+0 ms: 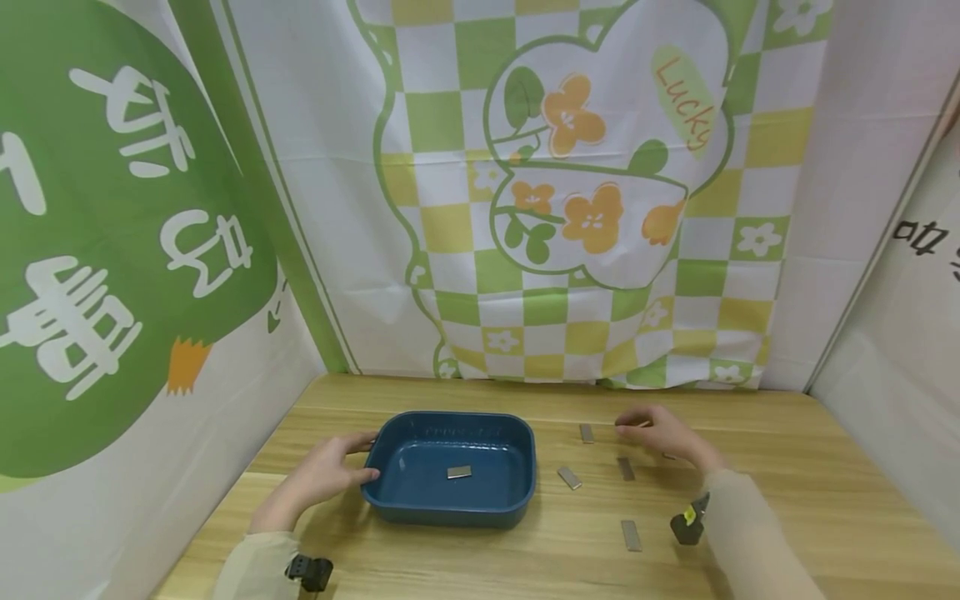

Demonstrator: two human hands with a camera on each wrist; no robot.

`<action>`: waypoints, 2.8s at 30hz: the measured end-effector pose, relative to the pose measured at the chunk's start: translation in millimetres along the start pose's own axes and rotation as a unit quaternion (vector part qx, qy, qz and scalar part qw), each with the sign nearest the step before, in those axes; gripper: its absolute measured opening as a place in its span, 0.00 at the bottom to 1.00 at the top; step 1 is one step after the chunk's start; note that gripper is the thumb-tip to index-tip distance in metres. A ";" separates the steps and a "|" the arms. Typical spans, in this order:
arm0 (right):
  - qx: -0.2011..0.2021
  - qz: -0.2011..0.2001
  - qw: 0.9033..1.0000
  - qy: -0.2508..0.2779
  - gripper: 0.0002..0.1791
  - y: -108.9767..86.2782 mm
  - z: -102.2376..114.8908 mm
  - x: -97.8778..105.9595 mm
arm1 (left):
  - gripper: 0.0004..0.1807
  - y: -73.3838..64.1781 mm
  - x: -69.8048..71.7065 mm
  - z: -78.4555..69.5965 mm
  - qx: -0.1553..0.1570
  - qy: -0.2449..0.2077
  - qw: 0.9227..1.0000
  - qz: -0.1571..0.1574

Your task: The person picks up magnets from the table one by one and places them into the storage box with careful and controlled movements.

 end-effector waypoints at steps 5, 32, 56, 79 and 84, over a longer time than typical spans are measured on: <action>0.004 -0.007 1.000 -0.002 0.21 -2.9 -8.0 4.0 | 0.33 -0.6 -0.1 -0.3 0.002 -0.002 1.000 -0.001; -0.031 -0.035 0.999 -0.008 0.21 -16.6 -36.1 19.5 | 0.33 0.1 0.3 -1.0 0.001 -0.002 1.000 -0.003; -0.063 -0.059 0.996 0.002 0.25 -24.7 -66.4 22.2 | 0.33 -0.4 -0.2 1.3 -0.003 -0.001 1.000 -0.003; -0.068 -0.060 0.996 0.000 0.27 -24.6 -78.0 21.2 | 0.33 -0.2 -0.8 1.2 -0.005 0.000 1.000 -0.004; -0.066 -0.058 0.996 0.011 0.27 -26.5 -77.1 21.3 | 0.33 0.6 -0.4 0.9 -0.003 -0.002 1.000 -0.004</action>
Point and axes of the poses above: each hand's wrist, its own y-axis towards the middle knuckle, its own x-axis out of the back of the hand, z = x × y, the point moved 2 cm from there along y, towards the middle knuckle, and after that the axes turned 10 degrees about -x, right-handed, at the moved point
